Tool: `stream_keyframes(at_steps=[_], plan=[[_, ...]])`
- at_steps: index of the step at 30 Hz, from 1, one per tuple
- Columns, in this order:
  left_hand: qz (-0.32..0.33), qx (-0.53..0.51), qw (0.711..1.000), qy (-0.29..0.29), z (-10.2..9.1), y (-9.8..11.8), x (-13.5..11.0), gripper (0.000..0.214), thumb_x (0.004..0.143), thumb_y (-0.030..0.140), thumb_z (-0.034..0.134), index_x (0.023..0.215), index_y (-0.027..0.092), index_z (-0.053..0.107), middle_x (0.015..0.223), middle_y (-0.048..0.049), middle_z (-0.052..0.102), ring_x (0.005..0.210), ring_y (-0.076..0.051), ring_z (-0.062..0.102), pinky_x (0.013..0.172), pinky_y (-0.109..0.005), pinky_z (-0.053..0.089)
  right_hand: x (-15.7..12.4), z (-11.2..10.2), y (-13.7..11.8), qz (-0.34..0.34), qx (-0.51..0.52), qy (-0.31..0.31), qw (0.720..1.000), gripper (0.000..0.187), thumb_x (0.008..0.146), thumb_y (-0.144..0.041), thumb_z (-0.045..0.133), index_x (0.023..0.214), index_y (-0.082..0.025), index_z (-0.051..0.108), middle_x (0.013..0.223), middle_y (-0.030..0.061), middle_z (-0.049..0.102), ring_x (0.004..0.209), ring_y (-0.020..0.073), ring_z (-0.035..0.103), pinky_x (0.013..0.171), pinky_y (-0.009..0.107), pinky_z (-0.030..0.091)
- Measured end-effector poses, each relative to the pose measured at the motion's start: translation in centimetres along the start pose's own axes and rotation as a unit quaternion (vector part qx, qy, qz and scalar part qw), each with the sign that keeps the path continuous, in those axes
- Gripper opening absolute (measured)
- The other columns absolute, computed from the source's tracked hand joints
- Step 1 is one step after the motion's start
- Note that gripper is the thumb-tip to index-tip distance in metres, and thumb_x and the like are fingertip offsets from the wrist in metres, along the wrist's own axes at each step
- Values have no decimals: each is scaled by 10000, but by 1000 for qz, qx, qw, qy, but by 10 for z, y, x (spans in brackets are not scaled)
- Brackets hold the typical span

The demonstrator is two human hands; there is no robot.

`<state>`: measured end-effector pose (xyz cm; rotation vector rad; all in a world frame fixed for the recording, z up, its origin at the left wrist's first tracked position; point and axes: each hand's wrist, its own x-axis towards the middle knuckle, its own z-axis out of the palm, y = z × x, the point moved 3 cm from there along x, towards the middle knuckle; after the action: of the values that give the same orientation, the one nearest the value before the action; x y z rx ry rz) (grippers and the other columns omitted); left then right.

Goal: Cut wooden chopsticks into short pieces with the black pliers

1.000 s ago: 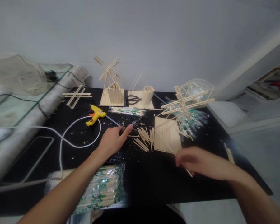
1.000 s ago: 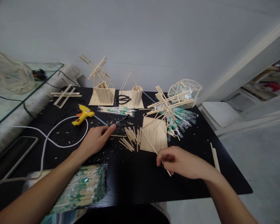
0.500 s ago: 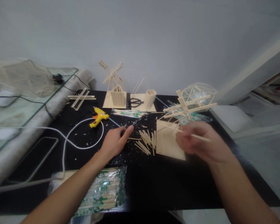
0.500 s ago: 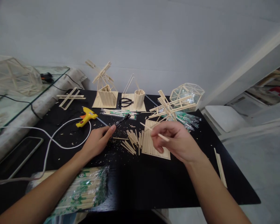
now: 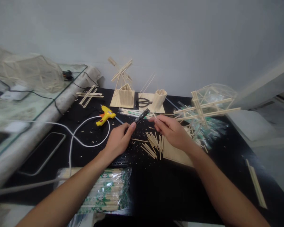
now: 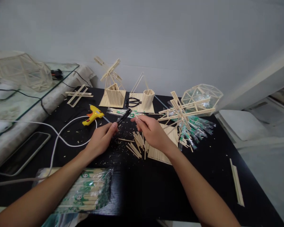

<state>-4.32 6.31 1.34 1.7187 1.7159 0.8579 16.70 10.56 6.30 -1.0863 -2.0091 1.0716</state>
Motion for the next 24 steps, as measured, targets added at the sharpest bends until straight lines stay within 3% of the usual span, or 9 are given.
stream_keyframes(at_steps=[6, 13, 19, 24], plan=[[14, 28, 999, 11, 1, 1, -2, 571, 987, 647, 337, 966, 192, 683, 961, -69, 735, 877, -243, 650, 780, -332, 435, -2, 8, 2, 14, 25, 16, 999, 299, 1054, -379, 405, 1006, -182, 624, 663, -38, 447, 592, 115, 420, 597, 294, 350], [29, 42, 998, 20, 1, 2, -4, 551, 987, 632, 349, 1027, 187, 672, 998, -79, 728, 933, -255, 653, 839, -347, 456, -4, 17, 4, 14, 72, -24, 997, 188, 1047, -367, 438, 1053, -217, 550, 615, -65, 438, 554, 113, 424, 559, 288, 341], [42, 68, 997, 20, 1, 6, -8, 535, 987, 626, 357, 1008, 182, 653, 934, -81, 701, 871, -249, 637, 799, -356, 448, 0, 18, 5, 10, 59, 5, 998, 253, 1005, -310, 506, 777, -201, 526, 660, -31, 516, 586, 106, 453, 590, 293, 351], [43, 89, 995, 21, 1, 9, -10, 533, 981, 642, 346, 961, 190, 627, 900, -80, 690, 833, -248, 632, 768, -358, 449, 1, 16, 4, 10, 67, 4, 998, 282, 982, -293, 527, 716, -202, 513, 631, -36, 491, 573, 106, 433, 583, 289, 337]])
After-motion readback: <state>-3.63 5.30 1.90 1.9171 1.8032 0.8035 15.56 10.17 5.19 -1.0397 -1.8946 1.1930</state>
